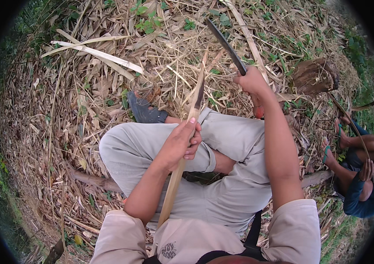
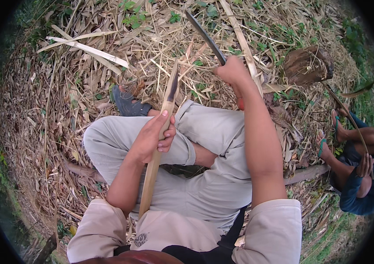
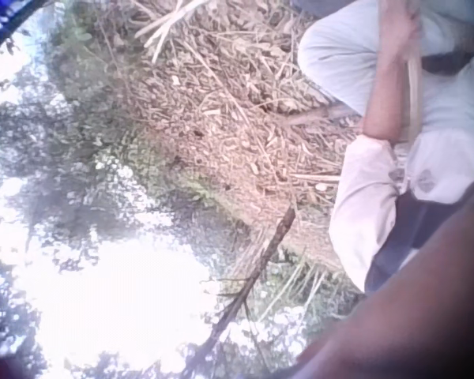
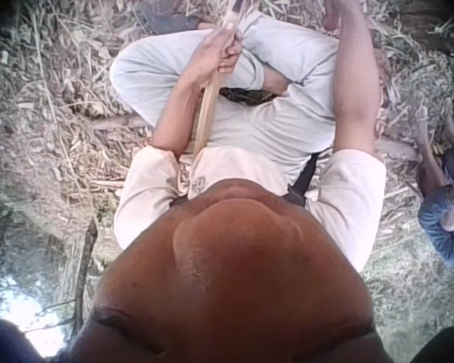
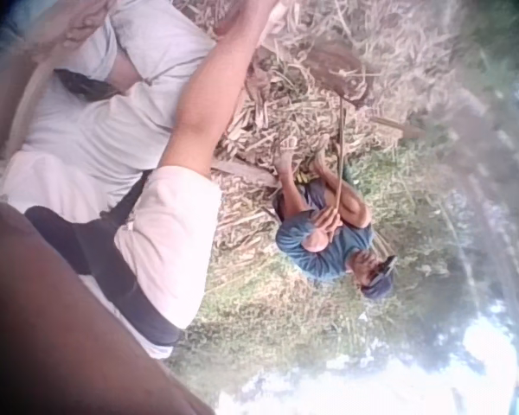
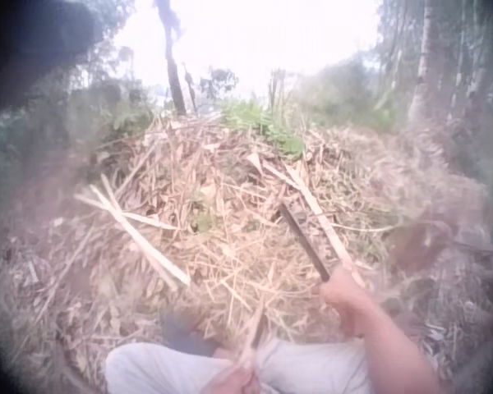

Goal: The person sits cross-legged on the ground and uses a curved blade to shave a long piece of bamboo, removing thin strips of the outer layer. The person holds the bamboo with their left hand and the blade with their right hand, repeatedly scraping the surface to smooth it.

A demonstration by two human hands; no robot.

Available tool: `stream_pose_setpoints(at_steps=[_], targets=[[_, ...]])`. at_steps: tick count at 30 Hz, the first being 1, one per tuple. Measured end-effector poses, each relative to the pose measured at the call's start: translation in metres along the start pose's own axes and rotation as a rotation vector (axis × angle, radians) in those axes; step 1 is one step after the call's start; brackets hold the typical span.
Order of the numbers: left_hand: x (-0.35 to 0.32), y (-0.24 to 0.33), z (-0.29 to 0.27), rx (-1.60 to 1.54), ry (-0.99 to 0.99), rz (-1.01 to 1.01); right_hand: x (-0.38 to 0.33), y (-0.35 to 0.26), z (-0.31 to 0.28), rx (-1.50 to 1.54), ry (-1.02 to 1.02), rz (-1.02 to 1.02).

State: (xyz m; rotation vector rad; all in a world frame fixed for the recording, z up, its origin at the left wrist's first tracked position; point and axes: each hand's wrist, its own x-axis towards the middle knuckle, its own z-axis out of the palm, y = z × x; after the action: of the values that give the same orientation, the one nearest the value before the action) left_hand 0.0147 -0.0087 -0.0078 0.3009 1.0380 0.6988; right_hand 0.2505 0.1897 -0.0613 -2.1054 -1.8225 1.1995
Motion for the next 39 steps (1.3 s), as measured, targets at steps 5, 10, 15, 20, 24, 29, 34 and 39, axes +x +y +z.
stream_pose_setpoints(at_steps=[5, 10, 15, 20, 24, 29, 34, 39], targets=[[-0.004, 0.015, -0.009, -0.072, -0.036, 0.047, 0.006, 0.015, 0.042, -0.406, -0.14, -0.119], [-0.004, 0.015, -0.011, -0.137, -0.072, 0.077, 0.007, 0.013, 0.044, -0.278, -0.272, 0.011], [-0.002, 0.032, -0.015, -0.076, -0.05, 0.106, -0.005, 0.012, 0.04, -0.475, -0.236, -0.103], [0.011, 0.076, -0.005, -0.026, -0.08, 0.178, -0.004, 0.021, 0.027, -0.448, -0.107, -0.145], [0.034, 0.105, -0.01, -0.075, -0.189, 0.254, -0.029, -0.01, -0.002, -0.435, -0.051, -0.231], [0.047, 0.094, -0.025, -0.097, -0.143, 0.292, -0.059, -0.023, -0.034, -0.392, 0.001, -0.222], [0.041, 0.088, -0.022, -0.112, -0.131, 0.275, -0.064, -0.031, -0.041, -0.121, 0.299, -0.224], [0.052, 0.076, -0.02, -0.092, -0.106, 0.24, -0.06, -0.029, 0.015, 0.339, 0.38, -0.21]])
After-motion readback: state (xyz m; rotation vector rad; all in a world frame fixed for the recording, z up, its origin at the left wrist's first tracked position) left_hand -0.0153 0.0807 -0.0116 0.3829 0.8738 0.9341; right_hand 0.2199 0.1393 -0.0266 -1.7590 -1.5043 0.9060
